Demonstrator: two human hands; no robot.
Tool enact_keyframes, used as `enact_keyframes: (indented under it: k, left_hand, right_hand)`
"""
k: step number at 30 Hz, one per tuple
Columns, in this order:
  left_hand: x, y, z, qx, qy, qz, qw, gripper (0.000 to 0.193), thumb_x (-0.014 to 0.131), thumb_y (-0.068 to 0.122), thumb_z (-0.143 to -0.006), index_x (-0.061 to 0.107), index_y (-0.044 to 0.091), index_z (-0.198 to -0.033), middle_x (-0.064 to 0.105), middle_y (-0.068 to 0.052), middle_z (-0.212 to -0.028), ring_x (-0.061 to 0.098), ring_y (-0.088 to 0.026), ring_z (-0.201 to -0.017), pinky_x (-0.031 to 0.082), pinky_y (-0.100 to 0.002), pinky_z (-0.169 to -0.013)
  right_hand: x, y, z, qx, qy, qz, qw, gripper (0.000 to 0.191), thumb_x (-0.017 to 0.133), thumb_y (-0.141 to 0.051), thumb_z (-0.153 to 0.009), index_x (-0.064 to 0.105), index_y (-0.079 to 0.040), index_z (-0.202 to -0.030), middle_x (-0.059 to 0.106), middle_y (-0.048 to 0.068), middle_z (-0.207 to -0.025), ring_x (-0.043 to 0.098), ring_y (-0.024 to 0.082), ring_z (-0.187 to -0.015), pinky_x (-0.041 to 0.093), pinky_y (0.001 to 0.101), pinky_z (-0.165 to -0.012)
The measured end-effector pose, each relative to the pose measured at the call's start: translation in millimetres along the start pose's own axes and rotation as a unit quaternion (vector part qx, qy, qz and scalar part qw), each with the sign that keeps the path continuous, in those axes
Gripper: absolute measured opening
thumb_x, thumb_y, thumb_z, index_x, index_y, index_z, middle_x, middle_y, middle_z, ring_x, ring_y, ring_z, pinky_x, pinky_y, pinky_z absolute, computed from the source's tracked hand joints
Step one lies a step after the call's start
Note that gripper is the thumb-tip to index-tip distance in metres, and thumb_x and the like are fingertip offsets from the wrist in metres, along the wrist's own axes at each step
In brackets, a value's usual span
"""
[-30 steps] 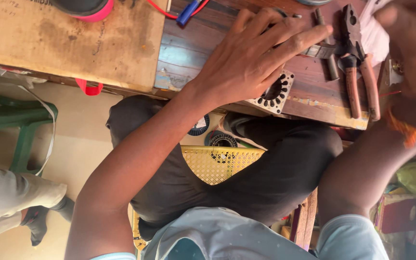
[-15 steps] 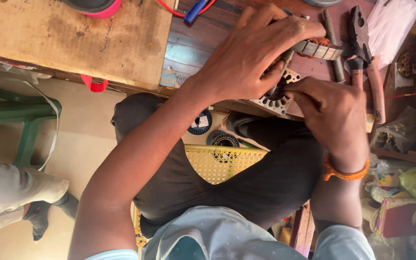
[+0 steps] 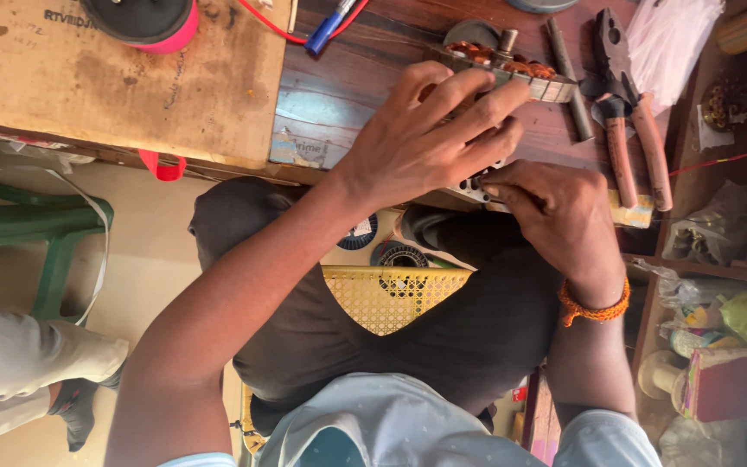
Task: The person sits at a workbench assembling an electric motor rotor. They insert copper wire coil windings one at a time into the slots of a laminated rotor core, press them into place by hand, then set the assembled rotor with its shaft onto a perforated metal plate and mark it with a marker.
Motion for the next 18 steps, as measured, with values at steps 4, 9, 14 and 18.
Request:
enact_keyframes:
  k: [4,9,14,18]
  left_hand:
    - [-1,1,1,0.016,0.023,-0.012,1.0,0.015,0.07,0.019,-0.104,0.069,0.016,-0.119,0.05,0.003,-0.144,0.049,-0.017,-0.127,0.039,-0.04,-0.107]
    - [-3,3,0,0.042,0.064,-0.013,0.997,0.006,0.071,0.018,-0.105,0.074,0.013,-0.104,0.056,0.007,-0.142,0.05,-0.015,-0.124,0.042,-0.036,-0.102]
    - [-3,-2,-4,0.069,0.02,-0.018,0.997,0.01,0.072,0.023,-0.103,0.076,0.015,-0.099,0.063,0.004,-0.131,0.057,-0.015,-0.1,0.045,-0.031,-0.082]
    - [-14,4,-11,0.078,0.065,0.04,0.994,0.006,0.072,0.027,-0.099,0.075,0.021,-0.1,0.062,0.006,-0.13,0.058,-0.013,-0.089,0.047,-0.028,-0.076]
  right_hand:
    - [1,0,4,-0.007,0.0,-0.016,1.0,0.012,0.073,-0.002,-0.091,0.077,-0.005,-0.102,0.077,0.009,-0.094,0.075,0.022,-0.083,0.056,0.0324,-0.074]
    - [-5,-12,7,-0.009,0.003,-0.029,1.0,0.011,0.075,-0.001,-0.089,0.076,-0.003,-0.1,0.076,0.009,-0.094,0.074,0.021,-0.081,0.056,0.0317,-0.073]
    - [-25,-27,6,-0.005,0.004,-0.053,0.999,0.011,0.078,-0.001,-0.087,0.077,-0.004,-0.098,0.077,0.008,-0.091,0.075,0.018,-0.078,0.057,0.0299,-0.07]
    - [-29,-34,3,-0.031,-0.006,-0.025,0.999,0.009,0.081,-0.003,-0.085,0.077,-0.003,-0.093,0.076,0.009,-0.087,0.074,0.02,-0.075,0.055,0.0307,-0.067]
Point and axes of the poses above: each hand's wrist, its own z-axis away from the middle knuckle, its own x-axis out of the palm, y = z × x, the point moved 4 cm from there along -z, towards the middle knuckle
